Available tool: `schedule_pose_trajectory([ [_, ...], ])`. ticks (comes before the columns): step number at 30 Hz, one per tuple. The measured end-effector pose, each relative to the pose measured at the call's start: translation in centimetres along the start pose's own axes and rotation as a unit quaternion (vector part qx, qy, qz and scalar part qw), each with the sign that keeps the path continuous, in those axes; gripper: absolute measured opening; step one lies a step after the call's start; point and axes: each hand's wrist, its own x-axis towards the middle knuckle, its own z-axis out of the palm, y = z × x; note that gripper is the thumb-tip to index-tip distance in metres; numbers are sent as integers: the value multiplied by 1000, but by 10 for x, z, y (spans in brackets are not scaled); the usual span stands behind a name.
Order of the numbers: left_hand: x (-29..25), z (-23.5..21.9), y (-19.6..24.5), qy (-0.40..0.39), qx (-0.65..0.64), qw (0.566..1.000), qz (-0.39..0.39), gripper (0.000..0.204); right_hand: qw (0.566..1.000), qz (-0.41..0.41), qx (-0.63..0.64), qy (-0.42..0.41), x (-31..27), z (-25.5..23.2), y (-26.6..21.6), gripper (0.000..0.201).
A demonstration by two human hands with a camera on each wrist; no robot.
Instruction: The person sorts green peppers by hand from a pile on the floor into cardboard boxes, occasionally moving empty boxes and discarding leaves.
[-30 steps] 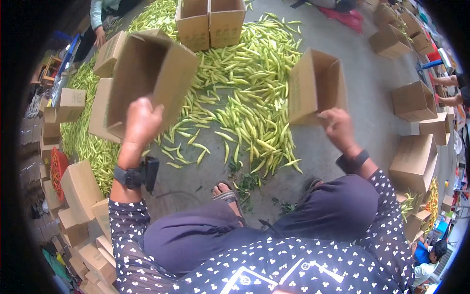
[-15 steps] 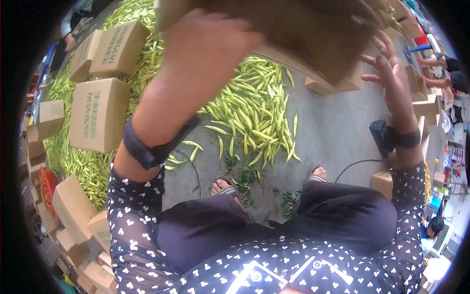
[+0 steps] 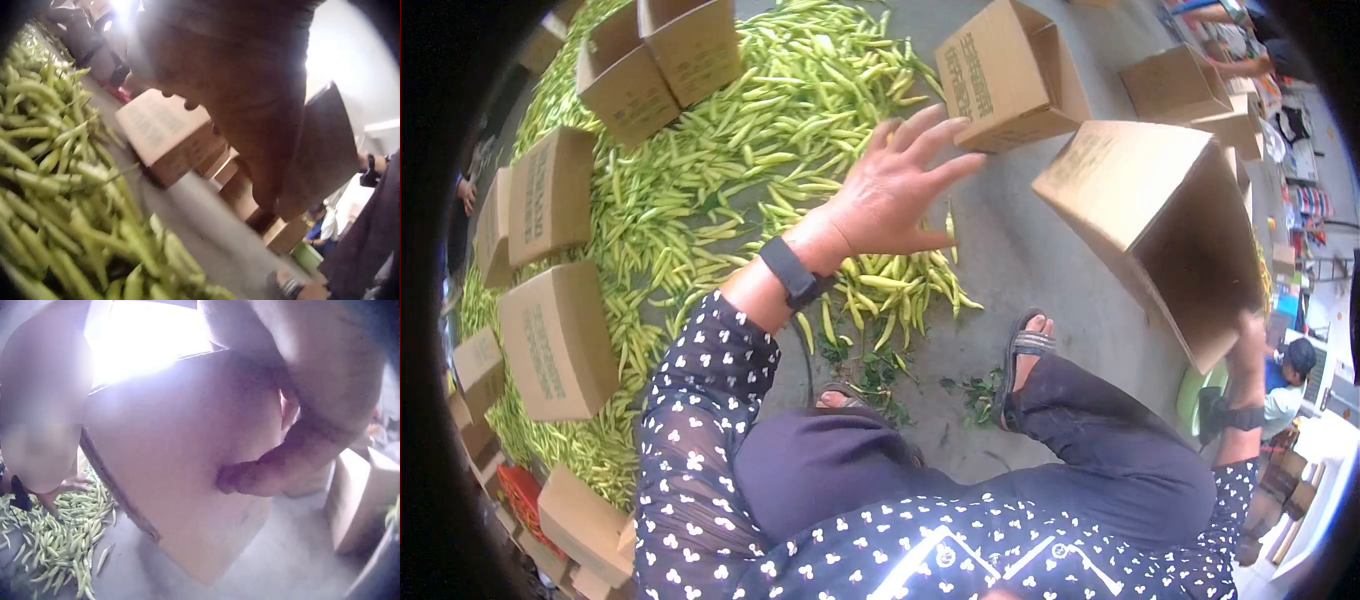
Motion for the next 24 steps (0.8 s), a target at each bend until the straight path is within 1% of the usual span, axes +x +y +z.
schedule_pose_trajectory([
  [1, -11, 25, -7, -88, 20, 995, -46, 96, 999, 25, 41, 1, -1, 3, 21, 47],
  [2, -18, 41, -6, -93, 16, 995, -42, 96, 995, 49, 82, 1, -1, 6, 42, 48],
  [3, -23, 47, 0, -199, 25, 979, -23, 103, 992, 70, 105, -25, 0, 7, 56, 49],
  [4, -28, 51, 3, -303, 36, 952, -4, 111, 991, 76, 110, -23, -5, 2, 63, 49],
  [5, -31, 55, 4, -310, 38, 950, -1, 111, 984, 88, 136, -77, -12, -2, 68, 47],
  [6, -31, 56, 10, -345, 64, 936, 19, 113, 973, 100, 160, -132, -20, 1, 62, 45],
  [7, -31, 59, 14, -379, 87, 920, 40, 116, 972, 128, 171, -95, -30, 10, 50, 55],
  [8, -29, 63, 16, -385, 85, 918, 43, 116, 978, 127, 145, -84, -42, 30, 33, 46],
  [10, -23, 68, 20, -380, 104, 918, 51, 118, 994, 77, -20, -77, -18, -15, 92, 25],
  [11, -18, 72, 20, -380, 103, 918, 52, 118, 984, 25, -160, -72, -15, -1, 91, 9],
  [12, -14, 76, 20, -398, 100, 911, 47, 114, 989, 47, -128, -62, -11, 17, 95, 6],
  [13, -11, 79, 21, -416, 96, 903, 42, 110, 994, 50, -86, -45, -5, 34, 91, 4],
  [14, -11, 81, 22, -417, 97, 903, 43, 110, 997, 54, -42, -28, -1, 53, 85, 2],
  [16, -7, 84, 20, -457, 83, 885, 16, 95, 991, 114, 54, -51, -3, 100, 49, 2],
  [17, -11, 81, 19, -418, 46, 907, -2, 76, 996, 66, 59, -11, 5, 109, 60, 4],
  [18, -20, 80, 19, -419, 48, 907, 2, 76, 996, 57, 61, -35, 15, 119, 67, 4],
  [19, -29, 82, 18, -389, 53, 919, -15, 70, 995, 80, 5, -60, 11, 135, 50, 8],
  [20, -36, 84, 16, -358, 58, 931, -31, 65, 986, 58, 0, -153, 21, 135, 64, 20],
  [21, -41, 83, 16, -339, 79, 937, -23, 57, 988, 90, -10, -124, -6, 171, 23, 38],
  [22, -45, 82, 17, -336, 82, 938, -21, 57, 987, 75, -65, -123, -12, 179, 19, 51],
  [24, -52, 79, 16, -346, 97, 933, -35, 53, 985, 86, -82, -126, -22, 187, 5, 46],
])
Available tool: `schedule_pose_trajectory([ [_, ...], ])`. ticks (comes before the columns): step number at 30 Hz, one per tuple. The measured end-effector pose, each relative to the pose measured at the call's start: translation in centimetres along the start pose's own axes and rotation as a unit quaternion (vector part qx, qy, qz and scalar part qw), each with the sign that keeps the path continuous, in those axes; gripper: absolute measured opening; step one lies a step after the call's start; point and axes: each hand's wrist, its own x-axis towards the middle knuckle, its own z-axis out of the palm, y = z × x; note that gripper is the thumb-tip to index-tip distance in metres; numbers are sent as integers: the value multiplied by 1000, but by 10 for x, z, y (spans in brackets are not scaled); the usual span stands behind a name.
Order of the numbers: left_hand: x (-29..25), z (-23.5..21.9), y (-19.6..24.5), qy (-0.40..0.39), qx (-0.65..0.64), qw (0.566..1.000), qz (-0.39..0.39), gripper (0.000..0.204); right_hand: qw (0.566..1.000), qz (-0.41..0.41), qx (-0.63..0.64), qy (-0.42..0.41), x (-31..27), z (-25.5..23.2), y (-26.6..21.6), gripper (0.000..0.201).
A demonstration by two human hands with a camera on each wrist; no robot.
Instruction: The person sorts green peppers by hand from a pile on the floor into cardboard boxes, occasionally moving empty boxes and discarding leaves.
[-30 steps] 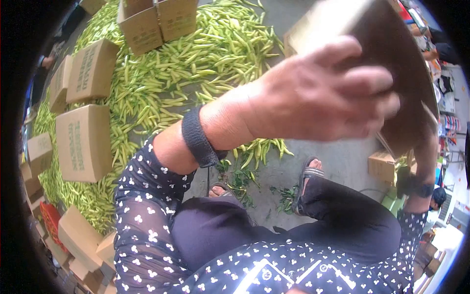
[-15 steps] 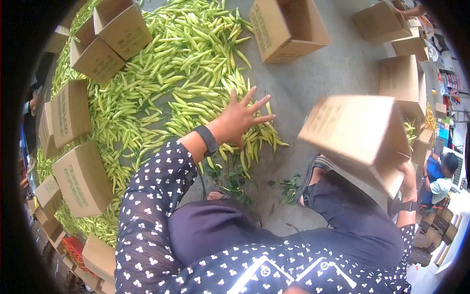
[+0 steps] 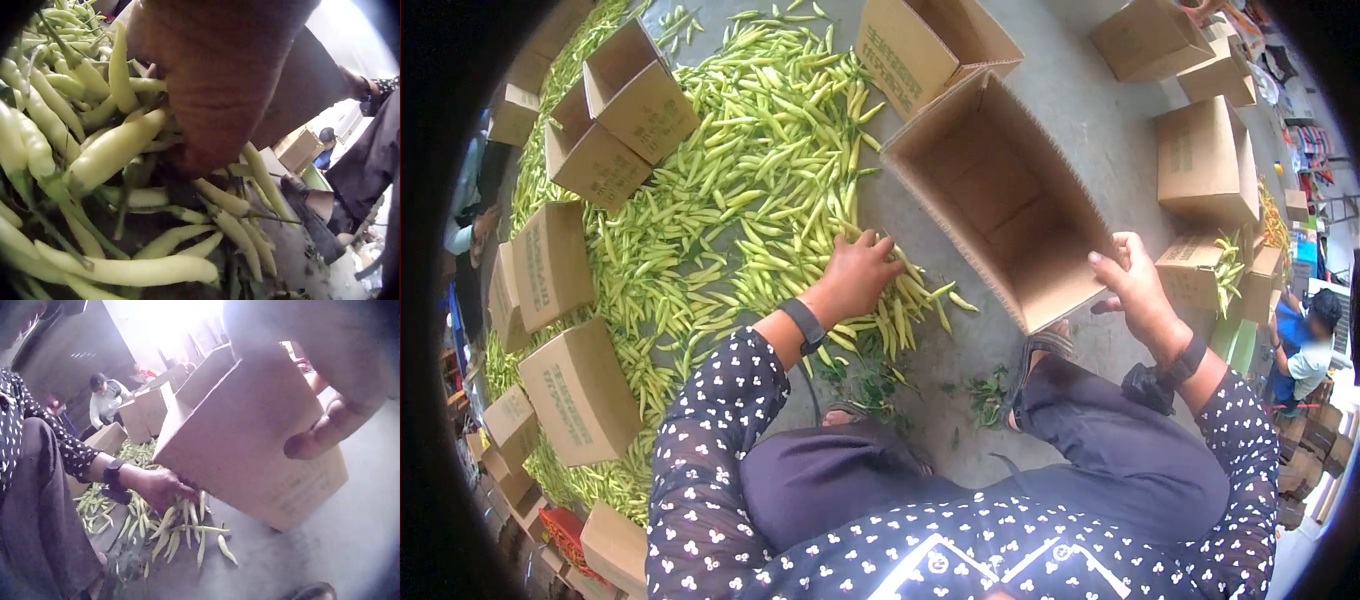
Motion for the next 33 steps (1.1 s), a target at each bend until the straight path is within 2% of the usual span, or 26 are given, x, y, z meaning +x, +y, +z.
schedule_pose_trajectory([
  [3, -5, 1, -2, 2, 9, 1000, -11, 48, 997, -34, -62, -14, 8, -8, 5, 40],
  [6, -8, 0, -4, 2, -1, 999, -33, 48, 1000, 2, -16, -25, 13, -8, -13, 38],
  [8, -10, -1, -6, 16, -3, 999, -47, 48, 996, -39, -55, -60, 19, 2, -8, 37],
  [9, -11, 0, -6, 45, -4, 997, -55, 49, 988, -88, -90, -85, 17, 10, -7, 35],
  [11, -11, 2, -7, 75, -2, 995, -67, 51, 984, -118, -98, -94, 10, 28, -4, 33],
  [13, -9, -2, -10, -13, -12, 997, -76, 53, 982, -127, -100, -96, 10, 33, -2, 32],
  [16, -22, -4, -16, -32, 5, 996, -82, 54, 978, -148, -119, -88, 16, 14, 0, 31],
  [17, -26, 4, -23, 0, -9, 996, -88, 51, 963, -204, -168, -61, 20, 4, -5, 30],
  [18, -31, 5, -30, -1, -9, 996, -88, 51, 941, -259, -215, -33, 23, -4, -11, 30],
  [20, -40, 0, -38, 79, -68, 986, -131, 47, 870, -382, -311, 30, 18, -13, -22, 31],
  [22, -45, -18, -42, 107, -89, 980, -145, 44, 838, -376, -387, 80, 19, -21, -18, 38],
  [24, -46, -27, -49, 186, -167, 947, -201, 44, 823, -384, -407, 96, 24, -18, -6, 39],
  [25, -43, -29, -55, 254, -175, 929, -202, 46, 823, -383, -407, 97, 24, -16, -8, 39],
  [26, -41, -31, -58, 253, -176, 930, -201, 46, 826, -392, -394, 88, 23, -13, -11, 39],
  [28, -39, -65, -58, 324, -349, 844, -246, 45, 831, -399, -379, 83, 20, 1, -22, 39],
  [30, -35, -108, -54, 358, -451, 785, -229, 42, 806, -451, -382, 34, 18, 17, -32, 37],
  [31, -33, -127, -54, 375, -530, 741, -174, 40, 825, -419, -377, 24, 19, 25, -36, 34],
  [32, -32, -145, -52, 386, -604, 687, -119, 39, 862, -377, -338, -10, 22, 32, -39, 30],
  [33, -31, -167, -45, 415, -597, 684, -62, 38, 866, -373, -332, -5, 21, 42, -39, 29],
])
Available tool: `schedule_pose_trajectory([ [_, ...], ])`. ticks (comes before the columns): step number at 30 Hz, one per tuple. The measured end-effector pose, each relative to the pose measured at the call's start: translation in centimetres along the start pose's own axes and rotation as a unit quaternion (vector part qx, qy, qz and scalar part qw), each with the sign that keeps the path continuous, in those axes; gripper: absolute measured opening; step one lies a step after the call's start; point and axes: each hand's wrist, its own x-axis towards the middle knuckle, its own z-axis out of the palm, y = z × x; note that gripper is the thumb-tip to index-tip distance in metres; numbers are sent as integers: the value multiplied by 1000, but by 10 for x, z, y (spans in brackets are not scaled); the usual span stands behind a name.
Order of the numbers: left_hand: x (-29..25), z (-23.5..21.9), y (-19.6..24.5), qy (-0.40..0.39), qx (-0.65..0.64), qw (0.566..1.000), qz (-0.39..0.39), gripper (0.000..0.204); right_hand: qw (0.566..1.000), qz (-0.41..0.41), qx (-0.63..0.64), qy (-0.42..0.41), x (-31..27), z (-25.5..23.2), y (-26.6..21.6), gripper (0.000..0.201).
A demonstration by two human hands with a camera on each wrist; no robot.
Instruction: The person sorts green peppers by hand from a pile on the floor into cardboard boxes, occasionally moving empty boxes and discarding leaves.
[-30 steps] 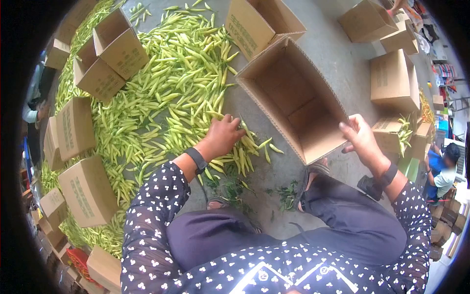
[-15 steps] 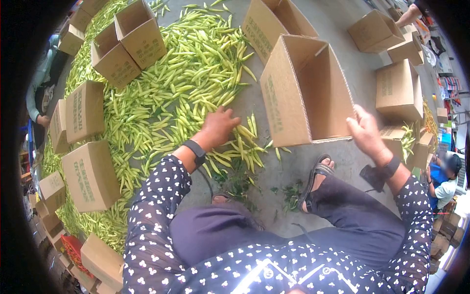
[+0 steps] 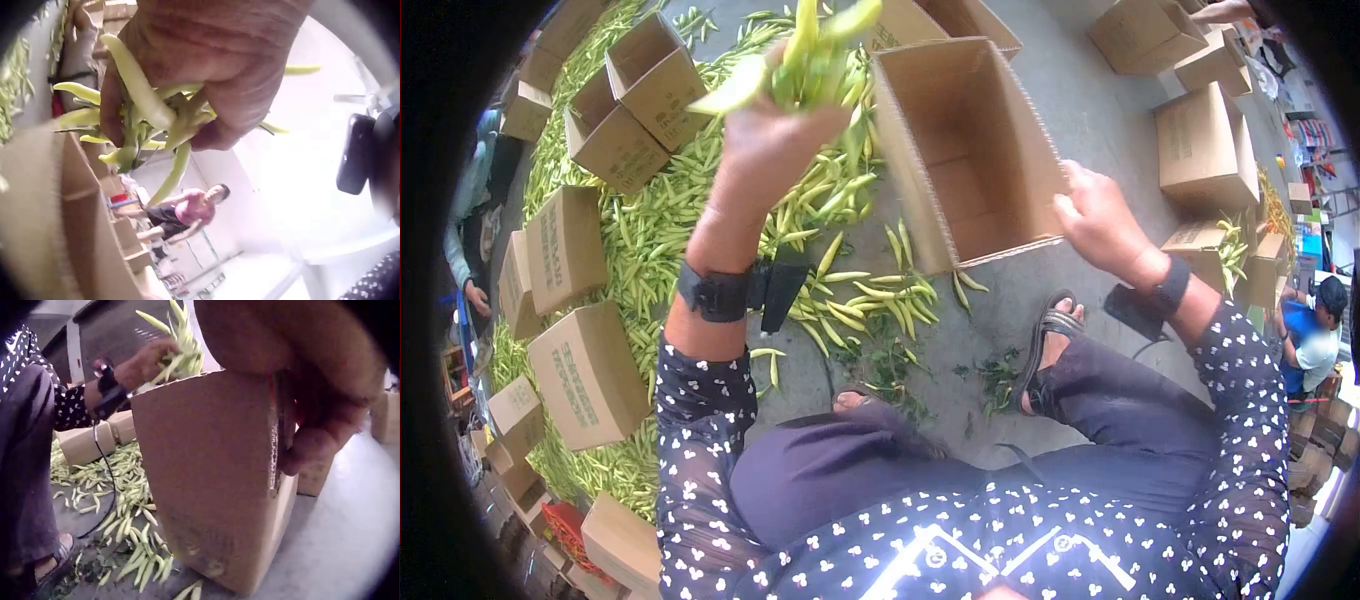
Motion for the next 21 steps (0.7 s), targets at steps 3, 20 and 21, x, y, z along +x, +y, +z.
schedule_pose_trajectory([
  [3, 27, 27, 27, -73, 51, 995, 42, 37, 997, -33, 10, 64, 5, 19, -6, 18],
  [20, -160, 131, -180, -327, 415, 782, 331, 39, 997, 72, 9, 6, -19, -16, 75, 41],
  [21, -164, 126, -181, -325, 415, 785, 326, 39, 998, 69, 9, -1, -20, -12, 70, 41],
])
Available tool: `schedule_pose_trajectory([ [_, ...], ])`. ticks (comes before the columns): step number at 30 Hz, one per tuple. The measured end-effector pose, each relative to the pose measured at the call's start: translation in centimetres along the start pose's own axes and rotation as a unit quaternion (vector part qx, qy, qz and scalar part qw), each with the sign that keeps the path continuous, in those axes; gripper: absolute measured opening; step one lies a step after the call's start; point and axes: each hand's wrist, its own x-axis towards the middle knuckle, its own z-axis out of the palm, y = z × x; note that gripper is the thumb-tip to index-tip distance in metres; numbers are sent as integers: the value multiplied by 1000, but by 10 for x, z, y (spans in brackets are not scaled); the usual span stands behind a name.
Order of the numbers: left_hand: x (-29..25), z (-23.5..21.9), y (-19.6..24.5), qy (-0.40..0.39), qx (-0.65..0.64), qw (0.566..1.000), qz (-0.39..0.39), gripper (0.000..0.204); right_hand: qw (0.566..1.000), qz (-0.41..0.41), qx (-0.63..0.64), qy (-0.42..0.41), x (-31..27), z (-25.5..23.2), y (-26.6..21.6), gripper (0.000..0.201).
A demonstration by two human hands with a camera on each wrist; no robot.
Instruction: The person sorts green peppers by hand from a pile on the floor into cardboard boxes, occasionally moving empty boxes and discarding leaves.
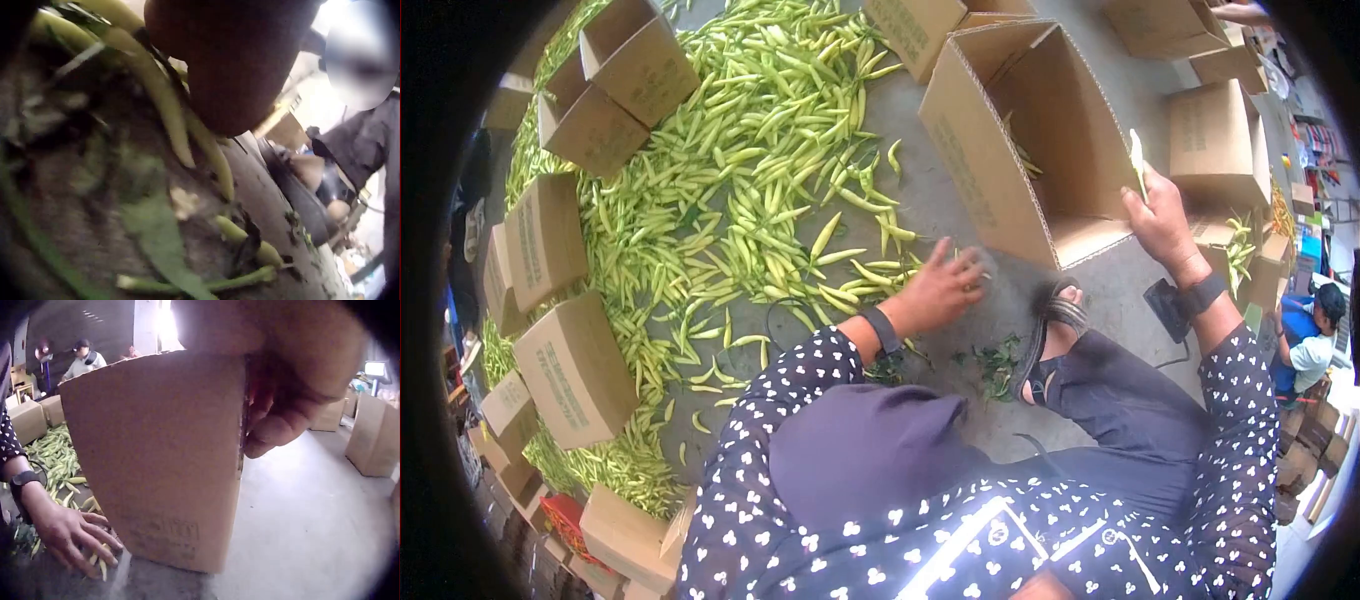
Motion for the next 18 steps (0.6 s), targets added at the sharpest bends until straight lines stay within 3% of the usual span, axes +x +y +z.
schedule_pose_trajectory([
  [2, -13, -7, -18, -82, -36, 991, -103, 40, 997, -37, 40, 56, 5, 7, -6, 37],
  [3, -21, -12, -29, -71, -23, 986, -147, 38, 994, -79, 17, 74, 9, 15, -6, 42],
  [4, -31, -17, -41, -70, -16, 986, -153, 38, 998, -60, 1, 22, 12, 15, -12, 44],
  [6, -51, -31, -67, -10, 114, 948, -296, 35, 991, -35, 29, 124, 17, 24, -39, 45],
  [7, -59, -51, -78, -14, 105, 934, -340, 34, 991, -38, 33, 123, 20, 21, -52, 45],
  [8, -64, -75, -89, -16, 95, 919, -383, 34, 991, -77, -46, 99, 23, 14, -66, 49],
  [9, -74, -88, -99, 42, 82, 912, -401, 32, 982, -115, -126, 78, 25, 8, -79, 55],
  [10, -81, -102, -110, 101, 70, 900, -418, 31, 981, -121, -125, 81, 24, 6, -94, 55],
  [12, -87, -130, -142, 145, 106, 885, -430, 33, 940, -238, -217, 110, 18, 9, -125, 47],
  [14, -90, -149, -182, 134, 167, 870, -445, 44, 921, -325, -128, 174, 15, 23, -156, 44],
  [16, -87, -171, -221, 103, 156, 851, -492, 58, 925, -331, -159, 95, 10, 46, -185, 40],
  [18, -82, -185, -260, 75, 134, 826, -542, 69, 948, -261, -172, -59, 21, 60, -191, 48],
])
